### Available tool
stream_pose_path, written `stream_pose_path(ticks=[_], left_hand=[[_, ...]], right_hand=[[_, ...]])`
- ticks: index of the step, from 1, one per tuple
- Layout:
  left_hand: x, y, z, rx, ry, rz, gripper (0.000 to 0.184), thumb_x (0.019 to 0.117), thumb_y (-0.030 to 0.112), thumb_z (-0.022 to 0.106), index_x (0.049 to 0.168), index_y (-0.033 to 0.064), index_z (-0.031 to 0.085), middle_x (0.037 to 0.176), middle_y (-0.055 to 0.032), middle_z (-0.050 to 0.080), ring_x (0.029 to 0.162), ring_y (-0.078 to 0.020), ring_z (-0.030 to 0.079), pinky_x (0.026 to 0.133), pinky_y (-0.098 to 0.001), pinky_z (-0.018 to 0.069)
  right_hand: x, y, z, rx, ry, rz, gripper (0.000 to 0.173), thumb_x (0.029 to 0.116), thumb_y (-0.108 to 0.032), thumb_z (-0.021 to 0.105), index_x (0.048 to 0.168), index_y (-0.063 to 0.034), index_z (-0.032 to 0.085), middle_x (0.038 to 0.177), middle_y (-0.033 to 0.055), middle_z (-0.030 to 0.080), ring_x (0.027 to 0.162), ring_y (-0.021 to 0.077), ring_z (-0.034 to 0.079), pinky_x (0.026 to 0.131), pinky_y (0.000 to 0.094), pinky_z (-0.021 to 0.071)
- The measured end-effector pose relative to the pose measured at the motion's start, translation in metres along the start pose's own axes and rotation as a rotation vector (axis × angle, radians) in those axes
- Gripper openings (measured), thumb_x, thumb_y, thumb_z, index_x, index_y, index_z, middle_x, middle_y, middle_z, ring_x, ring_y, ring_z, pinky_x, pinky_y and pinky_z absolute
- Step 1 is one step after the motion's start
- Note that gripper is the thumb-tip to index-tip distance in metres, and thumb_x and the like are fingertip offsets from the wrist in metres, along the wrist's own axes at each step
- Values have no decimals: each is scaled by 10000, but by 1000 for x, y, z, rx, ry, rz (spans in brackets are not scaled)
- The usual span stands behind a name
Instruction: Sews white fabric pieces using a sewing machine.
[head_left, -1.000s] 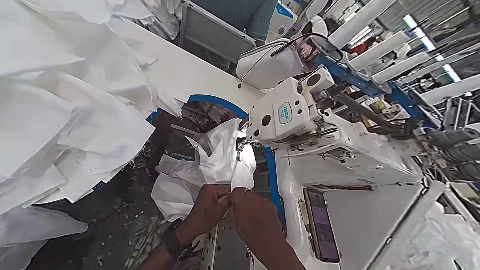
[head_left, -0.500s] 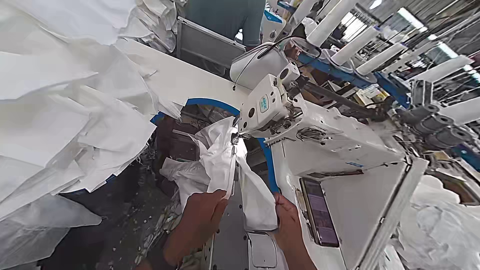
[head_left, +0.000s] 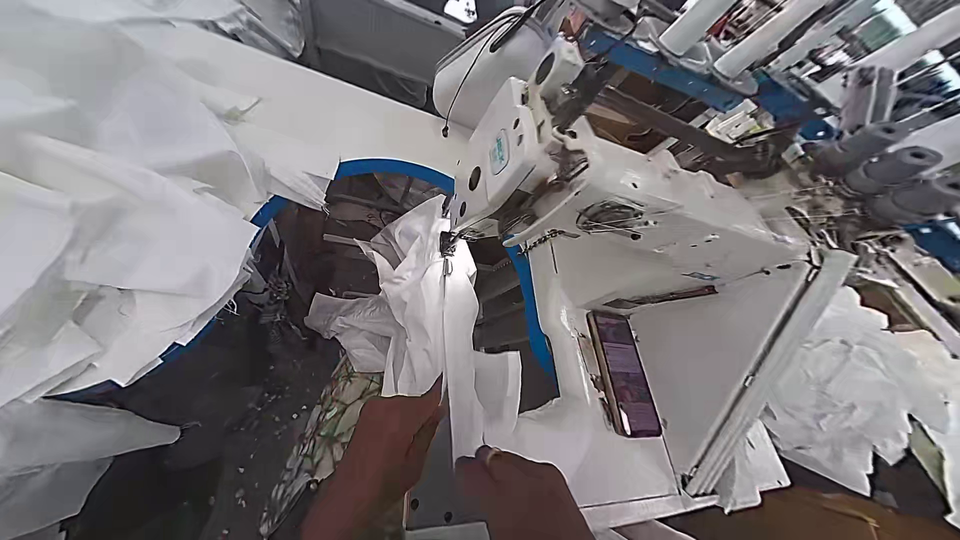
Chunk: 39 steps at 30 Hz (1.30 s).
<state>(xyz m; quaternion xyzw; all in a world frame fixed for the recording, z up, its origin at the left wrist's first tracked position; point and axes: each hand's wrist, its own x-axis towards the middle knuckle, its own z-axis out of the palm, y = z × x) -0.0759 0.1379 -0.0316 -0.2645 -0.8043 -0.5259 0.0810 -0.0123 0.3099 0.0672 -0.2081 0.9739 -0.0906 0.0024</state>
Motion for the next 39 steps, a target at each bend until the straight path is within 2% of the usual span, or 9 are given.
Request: stream_pose_path(ticks=[3, 9, 14, 21, 26, 29, 32, 36, 39], left_hand=[[6, -9, 9, -15, 91, 28, 289, 954, 140, 541, 1054, 1, 773, 603, -72, 658, 508, -170, 625, 494, -322, 497], [30, -15, 13, 108, 207, 26, 283, 977, 163, 537, 1022, 12, 773, 609, -64, 647, 520, -185, 628, 481, -305, 490], [39, -14, 5, 115, 142, 27, 236, 959, 118, 545, 987, 4, 751, 657, -80, 667, 562, -209, 660, 510, -318, 521], [53, -19, 13, 172, 213, 2, 296, 934, 166, 528, 1011, 30, 780, 489, -32, 512, 408, -191, 531, 392, -318, 401], [58, -8, -10, 40, -122, -151, 328, 1003, 178, 536, 1199, -17, 712, 554, -121, 594, 508, -320, 635, 502, -469, 497], [61, -7, -17, 20, -185, -174, 334, 996, 149, 555, 1242, -33, 688, 587, -149, 622, 545, -355, 657, 538, -504, 517], [64, -6, -24, 9, -249, -187, 326, 1021, 158, 537, 1244, -25, 686, 614, -169, 636, 581, -375, 666, 581, -522, 514], [57, -5, -23, 94, -199, -125, 257, 974, 137, 593, 1150, 8, 728, 546, -132, 595, 504, -339, 642, 490, -481, 493], [58, 3, -28, 181, -246, -153, 212, 945, 88, 636, 1115, 18, 741, 623, -150, 650, 585, -358, 683, 533, -494, 519]], right_hand=[[21, -6, 0, -81, -96, 65, 89, 812, -3, 647, 848, -34, 722, 637, 121, 626, 484, 266, 634, 375, 391, 456], [37, -3, -8, -127, -145, 206, 139, 925, -64, 604, 904, 38, 698, 677, 170, 670, 530, 310, 678, 431, 421, 507], [49, 3, 11, -206, -10, 172, 182, 936, -116, 634, 849, 29, 701, 681, 157, 669, 526, 276, 670, 430, 367, 505], [71, 17, 42, -401, 326, 115, 179, 929, -133, 620, 822, -21, 710, 575, 73, 596, 435, 187, 581, 386, 290, 429], [74, -2, 18, -411, -56, 263, 149, 859, -13, 666, 982, 49, 723, 674, 173, 671, 509, 332, 671, 421, 434, 507], [68, -3, -5, -322, -302, 216, 105, 836, -43, 701, 913, 24, 729, 721, 189, 695, 637, 388, 711, 513, 507, 537], [65, 12, -6, -227, -355, 128, 93, 859, -65, 706, 895, 17, 730, 768, 190, 718, 769, 397, 725, 756, 568, 537], [66, 12, -8, -172, -88, 102, 140, 907, -104, 650, 861, 13, 711, 630, 147, 654, 581, 333, 684, 522, 452, 524], [69, 8, 0, -183, 85, 143, 170, 916, -124, 648, 875, 17, 735, 658, 137, 683, 573, 302, 685, 527, 420, 530]])
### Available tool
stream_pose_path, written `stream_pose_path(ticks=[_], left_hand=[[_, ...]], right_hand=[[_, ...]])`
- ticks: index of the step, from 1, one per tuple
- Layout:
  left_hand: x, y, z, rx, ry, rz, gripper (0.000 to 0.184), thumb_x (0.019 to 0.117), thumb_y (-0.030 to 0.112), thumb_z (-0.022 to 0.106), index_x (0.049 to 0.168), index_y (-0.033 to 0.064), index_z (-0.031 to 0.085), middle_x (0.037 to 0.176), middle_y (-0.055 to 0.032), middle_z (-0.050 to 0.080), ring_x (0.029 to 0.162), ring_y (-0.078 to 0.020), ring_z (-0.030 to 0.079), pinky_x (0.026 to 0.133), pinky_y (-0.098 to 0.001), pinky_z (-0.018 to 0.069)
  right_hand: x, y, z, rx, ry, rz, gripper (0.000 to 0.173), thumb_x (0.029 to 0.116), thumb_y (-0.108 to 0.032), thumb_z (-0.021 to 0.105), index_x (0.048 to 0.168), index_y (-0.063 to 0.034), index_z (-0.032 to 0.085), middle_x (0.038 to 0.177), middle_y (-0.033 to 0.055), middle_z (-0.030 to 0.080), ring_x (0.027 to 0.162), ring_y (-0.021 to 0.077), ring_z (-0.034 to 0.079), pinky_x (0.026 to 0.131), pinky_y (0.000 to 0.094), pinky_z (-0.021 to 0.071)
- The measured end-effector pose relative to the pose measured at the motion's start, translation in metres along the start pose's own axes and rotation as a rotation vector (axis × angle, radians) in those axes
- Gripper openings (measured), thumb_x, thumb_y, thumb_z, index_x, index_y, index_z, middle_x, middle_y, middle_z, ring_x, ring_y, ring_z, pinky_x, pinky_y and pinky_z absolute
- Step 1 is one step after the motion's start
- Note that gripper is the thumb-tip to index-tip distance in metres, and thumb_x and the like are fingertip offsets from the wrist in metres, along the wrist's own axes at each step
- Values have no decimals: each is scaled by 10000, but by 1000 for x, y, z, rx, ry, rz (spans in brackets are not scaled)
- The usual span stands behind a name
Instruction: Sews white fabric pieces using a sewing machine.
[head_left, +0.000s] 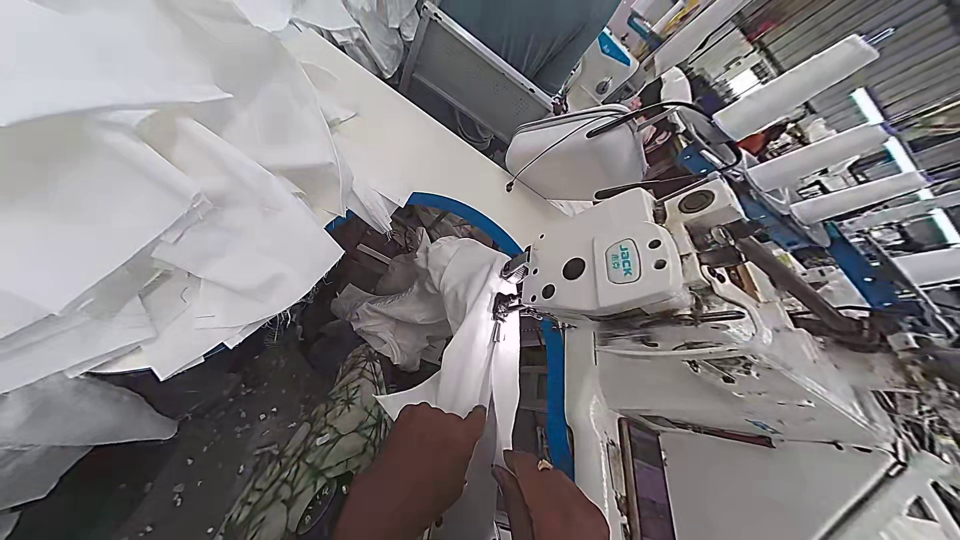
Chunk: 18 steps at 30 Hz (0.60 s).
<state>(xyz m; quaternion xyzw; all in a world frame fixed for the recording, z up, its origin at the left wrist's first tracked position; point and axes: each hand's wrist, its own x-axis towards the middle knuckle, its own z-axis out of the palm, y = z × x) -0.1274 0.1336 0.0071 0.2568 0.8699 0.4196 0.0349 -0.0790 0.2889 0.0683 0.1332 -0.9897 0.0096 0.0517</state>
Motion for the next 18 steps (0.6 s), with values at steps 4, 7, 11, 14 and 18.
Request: stream_pose_path(ticks=[4, 7, 11, 14, 18], left_hand=[[1, -8, 10, 111, 228, 147, 64, 801, 70, 725, 855, 59, 757, 652, -80, 649, 587, -256, 672, 475, -373, 504], [8, -16, 21, 184, 352, 247, 43, 792, 88, 689, 784, 101, 730, 638, -35, 619, 576, -202, 625, 549, -335, 482], [8, -12, 21, 79, 292, 196, 186, 830, 67, 675, 988, 39, 769, 623, -71, 619, 527, -234, 643, 447, -360, 486], [9, -13, 30, -22, 276, 156, 307, 862, 61, 640, 1143, 17, 753, 590, -83, 606, 490, -250, 625, 436, -384, 474], [13, -20, 45, -165, 385, 173, 144, 882, 95, 605, 890, 28, 732, 589, -77, 594, 490, -220, 618, 431, -370, 473]], right_hand=[[-2, 4, 8, 144, 113, 55, 183, 895, -99, 673, 958, 41, 772, 779, 174, 719, 654, 295, 692, 610, 388, 557], [-2, 5, 11, 292, 160, 115, 173, 866, -67, 695, 967, 51, 773, 811, 179, 711, 729, 233, 684, 686, 298, 556], [-3, 6, 16, 367, 221, 117, 141, 895, -66, 669, 913, 37, 763, 817, 140, 711, 796, 129, 674, 766, 176, 527], [-2, 6, 23, 214, 305, 40, 174, 917, -92, 619, 897, -1, 766, 768, 123, 687, 756, 162, 653, 733, 215, 508], [4, 7, 38, 103, 431, -35, 149, 905, -142, 636, 875, -89, 773, 764, 88, 605, 774, 128, 588, 754, 167, 462]])
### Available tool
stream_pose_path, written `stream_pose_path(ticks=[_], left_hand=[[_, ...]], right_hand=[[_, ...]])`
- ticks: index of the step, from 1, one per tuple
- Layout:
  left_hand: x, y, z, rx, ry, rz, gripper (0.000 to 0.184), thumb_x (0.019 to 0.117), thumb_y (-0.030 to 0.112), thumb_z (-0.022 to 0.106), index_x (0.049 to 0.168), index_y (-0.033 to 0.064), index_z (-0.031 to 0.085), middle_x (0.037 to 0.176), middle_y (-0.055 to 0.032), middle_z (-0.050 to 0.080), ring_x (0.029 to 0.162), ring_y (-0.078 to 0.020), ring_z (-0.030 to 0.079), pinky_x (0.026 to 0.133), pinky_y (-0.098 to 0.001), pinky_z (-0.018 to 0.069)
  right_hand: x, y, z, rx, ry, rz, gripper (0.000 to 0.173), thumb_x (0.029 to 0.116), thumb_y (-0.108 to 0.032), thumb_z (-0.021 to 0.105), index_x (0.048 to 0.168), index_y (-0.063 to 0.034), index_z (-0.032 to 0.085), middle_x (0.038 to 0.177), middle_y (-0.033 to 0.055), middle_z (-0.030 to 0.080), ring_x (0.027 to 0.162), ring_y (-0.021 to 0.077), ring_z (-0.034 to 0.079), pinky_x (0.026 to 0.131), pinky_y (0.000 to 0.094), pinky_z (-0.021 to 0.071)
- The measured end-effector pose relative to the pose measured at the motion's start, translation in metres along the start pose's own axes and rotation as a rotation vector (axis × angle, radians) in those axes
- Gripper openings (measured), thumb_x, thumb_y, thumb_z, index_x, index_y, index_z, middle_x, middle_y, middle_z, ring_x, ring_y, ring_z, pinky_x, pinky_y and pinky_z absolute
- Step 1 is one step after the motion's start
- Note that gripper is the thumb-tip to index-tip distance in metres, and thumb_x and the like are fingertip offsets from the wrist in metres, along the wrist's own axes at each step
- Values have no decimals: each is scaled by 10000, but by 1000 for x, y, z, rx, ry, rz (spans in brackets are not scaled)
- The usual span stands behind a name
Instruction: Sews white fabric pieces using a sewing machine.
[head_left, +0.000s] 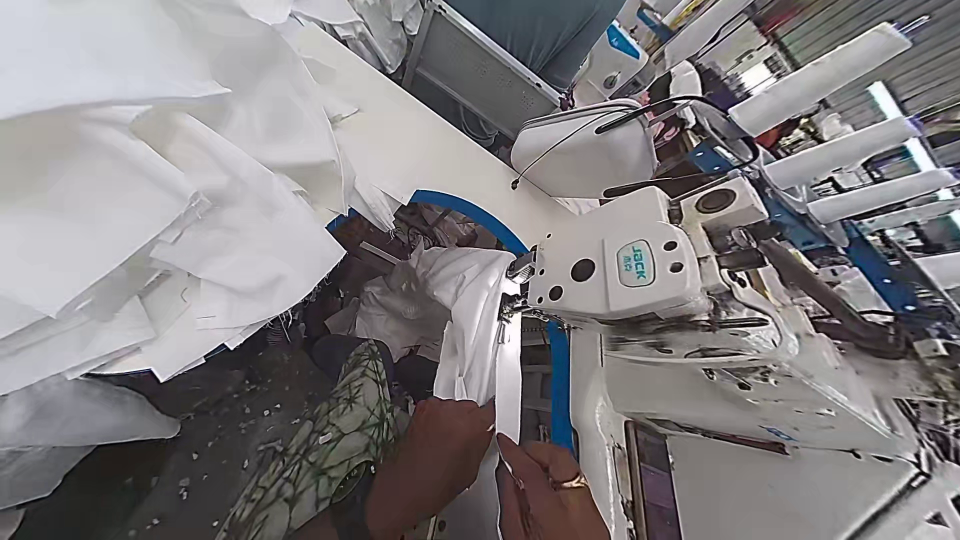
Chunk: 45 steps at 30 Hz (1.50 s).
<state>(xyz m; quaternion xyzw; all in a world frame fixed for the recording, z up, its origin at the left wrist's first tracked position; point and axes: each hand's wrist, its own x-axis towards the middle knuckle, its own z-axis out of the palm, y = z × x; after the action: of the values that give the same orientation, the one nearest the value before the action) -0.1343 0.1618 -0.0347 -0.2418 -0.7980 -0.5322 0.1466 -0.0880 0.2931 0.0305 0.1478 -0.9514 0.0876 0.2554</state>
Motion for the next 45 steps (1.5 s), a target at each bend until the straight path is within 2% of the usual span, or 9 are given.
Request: stream_pose_path(ticks=[13, 17, 23, 26, 30, 35, 40, 43, 45], left_hand=[[33, -21, 27, 173, 282, 107, 221, 855, 99, 630, 637, 70, 624, 594, -40, 533, 555, -183, 565, 483, -286, 443], [50, -23, 29, 255, 258, 87, 134, 863, 103, 665, 739, 80, 710, 911, -98, 716, 852, -256, 696, 669, -324, 576], [59, 6, -22, 118, 337, 88, 230, 929, 28, 568, 1030, 26, 775, 1016, -111, 775, 997, -231, 746, 961, -372, 571], [102, 1, -76, -79, 80, -198, 385, 1072, 127, 408, 1343, -21, 638, 1233, -159, 716, 1156, -225, 688, 1003, -415, 542], [159, -106, 6, -828, -272, -715, 662, 1127, 438, 151, 1216, -44, 595, 960, -102, 674, 833, -138, 658, 781, -323, 548], [235, -111, 29, -703, -208, -708, 172, 979, 86, 652, 1056, -66, 633, 931, -122, 636, 805, -139, 586, 764, -329, 507], [190, -115, 66, -610, -8, -897, 338, 1072, 150, 501, 1228, -130, 609, 1240, -287, 628, 1154, -327, 605, 1019, -464, 469], [160, -123, 60, -575, 186, -940, 347, 1044, 175, 578, 1169, -147, 614, 1156, -302, 648, 1085, -355, 642, 984, -496, 504], [153, -68, -5, -766, 326, -652, 246, 1024, 83, 596, 1123, -142, 614, 989, -217, 665, 892, -208, 653, 853, -369, 557]], right_hand=[[3, 14, 51, 32, 196, 63, 219, 922, -113, 532, 757, -62, 667, 1058, 138, 779, 1010, 156, 734, 890, 206, 528], [17, 17, 54, -20, 111, 83, 217, 943, -110, 485, 877, -48, 682, 1176, 149, 750, 1111, 229, 710, 912, 319, 531], [13, 13, 54, 23, 15, 63, 294, 956, -190, 467, 1006, -1, 686, 1217, 217, 696, 1207, 290, 643, 1037, 319, 478], [6, 5, 56, -2, -17, 18, 253, 941, -161, 485, 968, -37, 704, 1195, 193, 712, 1179, 319, 656, 1015, 351, 500], [11, 1, 56, -44, -24, -25, 234, 884, -85, 522, 863, -24, 747, 1194, 211, 722, 1126, 381, 688, 918, 405, 560], [10, 0, 54, -49, -56, -4, 215, 861, -98, 543, 804, -57, 746, 1200, 186, 727, 1138, 358, 684, 913, 382, 556], [15, 1, 62, -78, 26, -39, 242, 859, -124, 528, 800, -76, 758, 1179, 175, 740, 1081, 361, 712, 836, 386, 581], [0, 1, 38, 186, 6, 94, 259, 878, -98, 561, 973, 35, 761, 1205, 196, 727, 1104, 343, 712, 887, 469, 581], [0, 0, 2, 507, 76, 264, 363, 930, -54, 592, 1204, 184, 562, 1170, 161, 702, 1091, 119, 684, 974, 302, 553]])
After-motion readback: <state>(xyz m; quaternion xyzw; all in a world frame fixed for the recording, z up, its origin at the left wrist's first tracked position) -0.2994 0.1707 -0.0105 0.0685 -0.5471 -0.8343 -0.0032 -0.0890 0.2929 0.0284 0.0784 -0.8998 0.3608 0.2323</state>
